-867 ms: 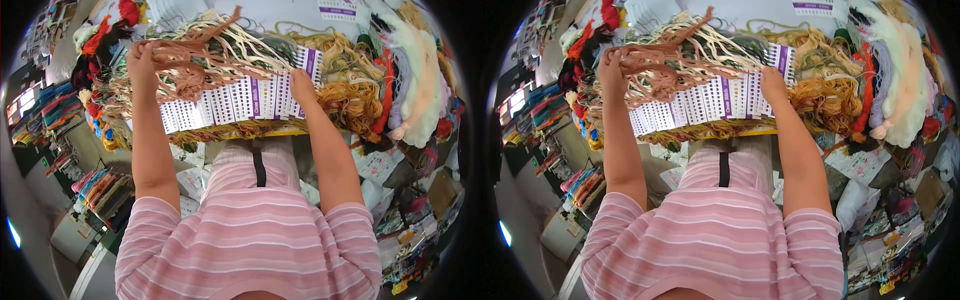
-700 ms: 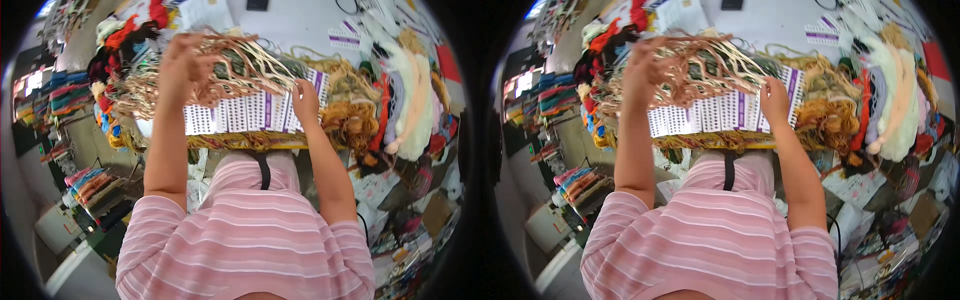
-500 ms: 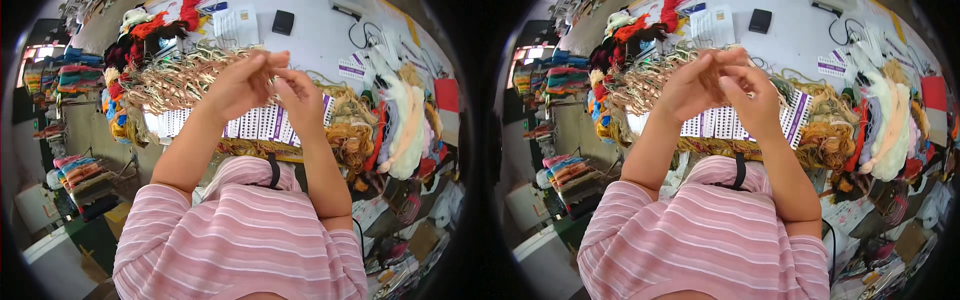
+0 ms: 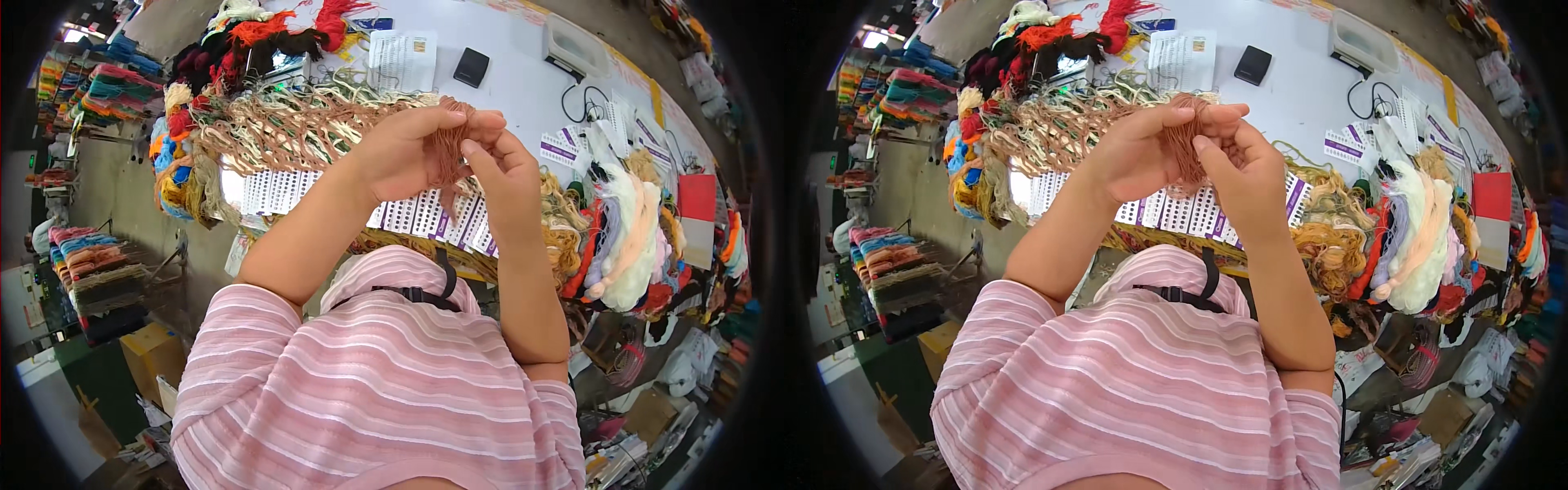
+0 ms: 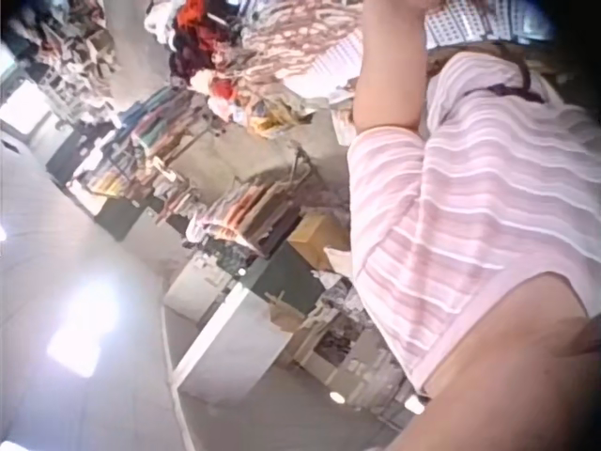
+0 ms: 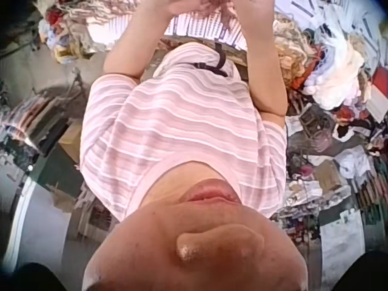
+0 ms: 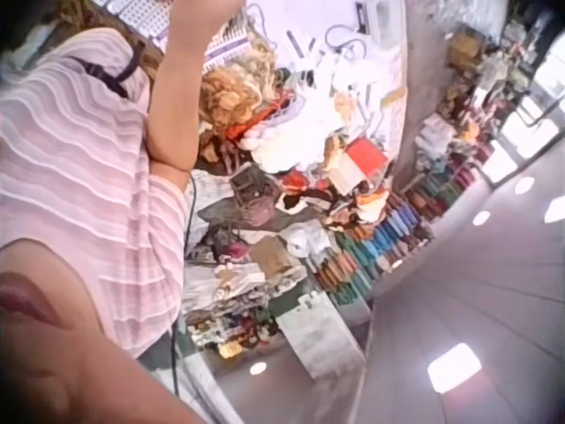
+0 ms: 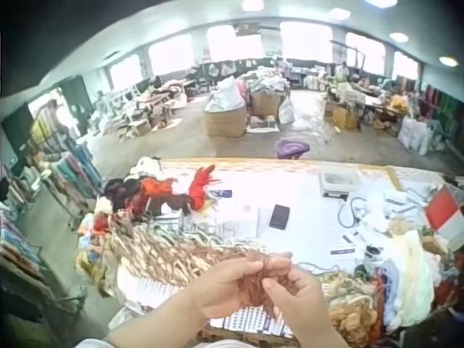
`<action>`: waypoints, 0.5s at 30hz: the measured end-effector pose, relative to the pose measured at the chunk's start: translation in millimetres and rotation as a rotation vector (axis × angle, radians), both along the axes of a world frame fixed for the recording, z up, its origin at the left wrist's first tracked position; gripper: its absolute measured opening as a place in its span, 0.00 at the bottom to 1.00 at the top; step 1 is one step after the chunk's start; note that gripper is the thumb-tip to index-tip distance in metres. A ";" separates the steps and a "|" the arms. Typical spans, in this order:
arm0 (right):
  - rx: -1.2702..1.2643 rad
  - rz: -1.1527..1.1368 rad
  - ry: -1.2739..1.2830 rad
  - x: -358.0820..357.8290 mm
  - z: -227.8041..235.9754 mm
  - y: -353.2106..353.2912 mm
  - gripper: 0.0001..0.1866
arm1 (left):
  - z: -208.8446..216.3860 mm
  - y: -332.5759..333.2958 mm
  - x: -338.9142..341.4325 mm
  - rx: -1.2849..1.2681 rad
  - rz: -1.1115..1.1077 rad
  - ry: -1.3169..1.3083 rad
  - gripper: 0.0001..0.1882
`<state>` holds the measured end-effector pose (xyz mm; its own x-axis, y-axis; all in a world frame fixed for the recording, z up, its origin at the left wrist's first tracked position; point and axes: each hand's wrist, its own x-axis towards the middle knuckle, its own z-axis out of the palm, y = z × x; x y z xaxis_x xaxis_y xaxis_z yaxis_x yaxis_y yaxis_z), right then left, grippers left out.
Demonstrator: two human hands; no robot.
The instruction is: Attaching and organizing colored thread samples onto indexed sample cards.
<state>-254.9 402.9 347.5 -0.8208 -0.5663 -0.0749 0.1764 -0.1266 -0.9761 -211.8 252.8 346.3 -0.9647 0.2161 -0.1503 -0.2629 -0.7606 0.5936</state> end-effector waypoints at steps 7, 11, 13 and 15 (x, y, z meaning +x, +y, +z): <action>-0.094 -0.004 -0.093 3.1 1.3 2.6 0.03 | 2.2 -8.0 3.9 0.072 0.026 -0.040 0.26; -0.134 0.002 -0.117 6.3 6.3 2.9 0.02 | 12.2 -7.2 5.9 0.062 0.037 0.005 0.22; -0.127 -0.012 -0.113 7.5 8.3 3.3 0.02 | 8.4 -10.5 4.4 -0.001 0.040 0.023 0.21; -0.096 -0.020 -0.029 8.7 8.8 4.1 0.02 | 8.3 -11.3 5.2 -0.067 0.045 0.039 0.20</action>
